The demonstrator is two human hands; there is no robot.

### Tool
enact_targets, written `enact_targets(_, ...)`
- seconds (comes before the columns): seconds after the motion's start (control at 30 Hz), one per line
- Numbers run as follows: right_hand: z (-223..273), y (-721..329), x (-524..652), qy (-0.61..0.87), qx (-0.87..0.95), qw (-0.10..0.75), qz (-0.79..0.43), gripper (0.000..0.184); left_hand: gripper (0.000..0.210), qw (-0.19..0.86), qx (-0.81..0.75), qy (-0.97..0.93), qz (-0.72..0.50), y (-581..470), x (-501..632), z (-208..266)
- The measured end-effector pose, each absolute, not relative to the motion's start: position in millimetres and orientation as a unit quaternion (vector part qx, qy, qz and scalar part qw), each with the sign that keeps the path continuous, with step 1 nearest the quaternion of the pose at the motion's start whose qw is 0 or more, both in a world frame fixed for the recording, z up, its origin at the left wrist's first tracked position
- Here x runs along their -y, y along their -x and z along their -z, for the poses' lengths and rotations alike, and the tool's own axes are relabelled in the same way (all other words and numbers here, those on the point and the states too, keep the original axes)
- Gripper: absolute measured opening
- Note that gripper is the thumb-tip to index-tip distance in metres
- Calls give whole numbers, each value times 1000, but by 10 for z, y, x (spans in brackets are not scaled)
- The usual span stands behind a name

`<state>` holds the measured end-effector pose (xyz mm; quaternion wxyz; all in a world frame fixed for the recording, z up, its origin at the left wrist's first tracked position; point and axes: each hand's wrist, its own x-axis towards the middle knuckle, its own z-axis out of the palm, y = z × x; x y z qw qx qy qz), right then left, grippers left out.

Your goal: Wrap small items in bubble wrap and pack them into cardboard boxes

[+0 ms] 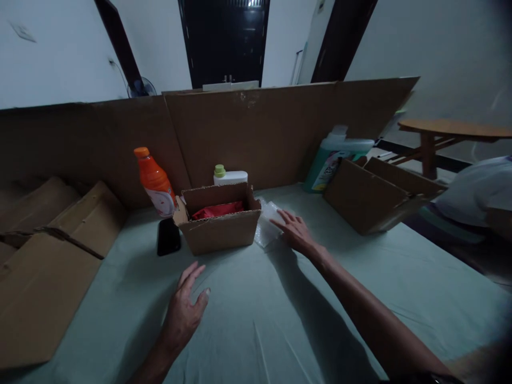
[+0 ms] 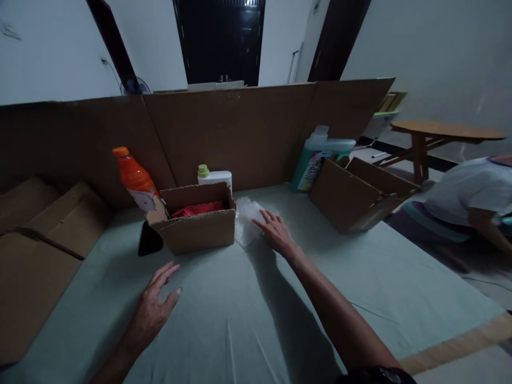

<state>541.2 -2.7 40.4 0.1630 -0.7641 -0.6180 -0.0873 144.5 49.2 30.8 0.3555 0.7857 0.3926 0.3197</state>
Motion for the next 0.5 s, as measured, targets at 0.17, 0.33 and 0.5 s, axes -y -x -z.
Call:
enact_targets(0.17, -371, -5378, -115, 745, 618, 240, 72, 21, 44, 371, -330, -826, -266, -1778, -694, -414)
enact_targets(0.33, -564, -5648, 68, 763, 504, 393, 99, 26, 61, 399, -327, -820, -247, -2195, -921, -381)
enact_targets(0.5, -990, -5656, 496, 734, 432, 516, 89, 34, 62, 418, -324, -812, -247, -2243, -819, -264)
